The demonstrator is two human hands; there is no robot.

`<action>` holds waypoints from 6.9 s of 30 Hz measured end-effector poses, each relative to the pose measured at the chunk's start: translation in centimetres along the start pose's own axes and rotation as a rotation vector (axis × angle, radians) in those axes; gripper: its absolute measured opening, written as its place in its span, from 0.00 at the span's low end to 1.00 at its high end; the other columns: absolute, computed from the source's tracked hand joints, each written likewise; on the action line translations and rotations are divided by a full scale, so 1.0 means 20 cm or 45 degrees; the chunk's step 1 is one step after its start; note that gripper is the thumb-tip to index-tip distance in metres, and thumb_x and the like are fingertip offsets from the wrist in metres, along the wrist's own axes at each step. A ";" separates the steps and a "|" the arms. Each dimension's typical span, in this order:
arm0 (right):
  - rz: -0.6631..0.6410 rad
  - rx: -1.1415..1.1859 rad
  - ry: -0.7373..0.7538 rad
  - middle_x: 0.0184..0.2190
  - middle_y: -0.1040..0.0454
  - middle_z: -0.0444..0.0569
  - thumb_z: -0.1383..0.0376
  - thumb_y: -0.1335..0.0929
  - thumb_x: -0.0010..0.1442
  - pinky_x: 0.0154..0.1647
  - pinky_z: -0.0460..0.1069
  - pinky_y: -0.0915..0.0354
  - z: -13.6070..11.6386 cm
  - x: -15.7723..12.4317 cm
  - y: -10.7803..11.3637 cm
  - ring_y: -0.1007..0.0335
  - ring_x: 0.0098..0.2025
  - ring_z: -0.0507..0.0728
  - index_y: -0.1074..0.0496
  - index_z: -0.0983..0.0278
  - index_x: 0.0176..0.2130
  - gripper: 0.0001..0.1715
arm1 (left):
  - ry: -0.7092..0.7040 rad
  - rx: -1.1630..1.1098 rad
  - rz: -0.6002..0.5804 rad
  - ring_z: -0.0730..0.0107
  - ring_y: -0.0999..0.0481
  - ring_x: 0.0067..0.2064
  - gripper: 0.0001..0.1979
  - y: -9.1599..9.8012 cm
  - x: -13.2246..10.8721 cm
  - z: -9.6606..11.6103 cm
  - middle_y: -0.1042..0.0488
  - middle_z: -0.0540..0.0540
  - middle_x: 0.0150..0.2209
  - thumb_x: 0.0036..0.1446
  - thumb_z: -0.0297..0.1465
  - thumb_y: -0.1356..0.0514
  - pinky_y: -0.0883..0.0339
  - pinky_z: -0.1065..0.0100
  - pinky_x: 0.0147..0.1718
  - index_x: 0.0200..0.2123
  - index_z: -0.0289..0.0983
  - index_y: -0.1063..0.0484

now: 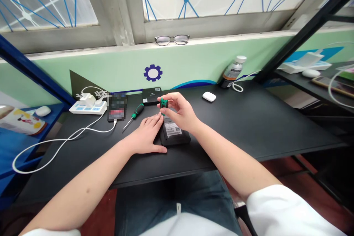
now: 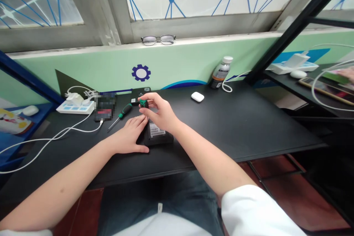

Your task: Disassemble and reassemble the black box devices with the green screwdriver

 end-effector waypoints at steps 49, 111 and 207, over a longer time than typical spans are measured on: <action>0.219 -0.629 0.488 0.39 0.23 0.48 0.57 0.25 0.67 0.39 0.57 0.25 -0.21 -0.06 0.24 0.25 0.40 0.59 0.22 0.52 0.50 0.11 | -0.094 -0.066 0.075 0.34 0.41 0.76 0.57 0.06 -0.03 -0.02 0.44 0.32 0.78 0.56 0.58 0.28 0.44 0.37 0.72 0.79 0.42 0.47; 0.286 -0.294 0.252 0.40 0.25 0.48 0.55 0.27 0.70 0.41 0.55 0.25 -0.15 -0.04 0.31 0.26 0.42 0.57 0.17 0.53 0.45 0.08 | -0.073 -0.008 0.069 0.33 0.44 0.77 0.63 0.05 -0.02 -0.08 0.42 0.30 0.77 0.50 0.63 0.28 0.53 0.37 0.74 0.79 0.39 0.47; -0.091 -0.125 0.291 0.43 0.23 0.49 0.61 0.25 0.68 0.42 0.53 0.22 -0.22 -0.10 -0.03 0.22 0.44 0.56 0.26 0.56 0.47 0.10 | -0.067 -0.190 0.145 0.33 0.42 0.76 0.53 0.04 0.00 -0.05 0.41 0.30 0.76 0.54 0.59 0.28 0.44 0.37 0.71 0.75 0.39 0.40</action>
Point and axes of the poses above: each hand's wrist, its own x-axis towards the middle knuckle, its own y-axis out of the back of the hand, z = x × y, the point moved 8 cm from there along x, towards the middle knuckle
